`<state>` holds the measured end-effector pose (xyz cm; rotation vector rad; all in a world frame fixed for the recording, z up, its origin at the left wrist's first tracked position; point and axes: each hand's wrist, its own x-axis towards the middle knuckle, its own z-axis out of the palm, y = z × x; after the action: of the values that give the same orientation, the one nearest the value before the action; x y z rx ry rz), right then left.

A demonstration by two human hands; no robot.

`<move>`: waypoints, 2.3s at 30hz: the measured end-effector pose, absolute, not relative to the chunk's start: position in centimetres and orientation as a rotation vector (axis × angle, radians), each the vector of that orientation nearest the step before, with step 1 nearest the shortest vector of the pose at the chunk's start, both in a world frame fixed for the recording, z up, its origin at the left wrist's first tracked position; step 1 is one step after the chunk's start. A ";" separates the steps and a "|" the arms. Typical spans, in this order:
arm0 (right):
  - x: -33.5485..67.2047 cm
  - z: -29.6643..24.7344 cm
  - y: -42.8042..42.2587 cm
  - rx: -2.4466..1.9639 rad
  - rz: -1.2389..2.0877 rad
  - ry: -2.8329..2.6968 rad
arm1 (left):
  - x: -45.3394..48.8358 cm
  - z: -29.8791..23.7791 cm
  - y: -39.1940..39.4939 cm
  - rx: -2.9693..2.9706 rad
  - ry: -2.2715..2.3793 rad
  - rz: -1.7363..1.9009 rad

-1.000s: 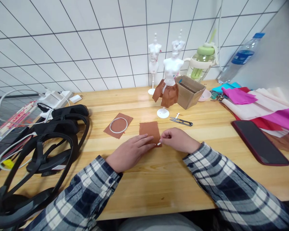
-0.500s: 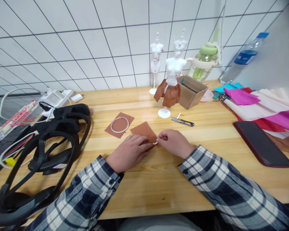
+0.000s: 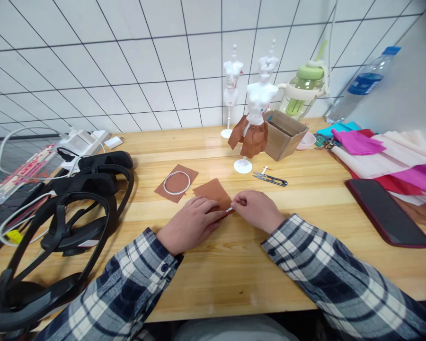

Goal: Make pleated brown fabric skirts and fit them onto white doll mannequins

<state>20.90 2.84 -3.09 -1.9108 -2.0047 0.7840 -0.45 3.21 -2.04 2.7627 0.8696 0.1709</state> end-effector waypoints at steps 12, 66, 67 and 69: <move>20.7 -3.2 2.7 -1.973 0.665 -2.032 | -0.2 -1.9 3.1 2.748 0.886 0.191; 21.8 -3.6 2.9 -1.096 0.610 -2.142 | -1.1 -2.5 2.9 2.263 1.134 0.831; 21.7 -3.5 2.9 -1.106 0.615 -2.116 | -1.1 -2.5 2.9 2.215 1.142 0.851; 21.5 -3.3 2.8 -1.122 0.609 -2.082 | -0.9 -2.3 2.9 2.207 1.109 0.834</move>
<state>21.50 2.80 -3.33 -1.1223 -2.0823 0.6092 -0.91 2.87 -2.32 2.2074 1.1088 0.8336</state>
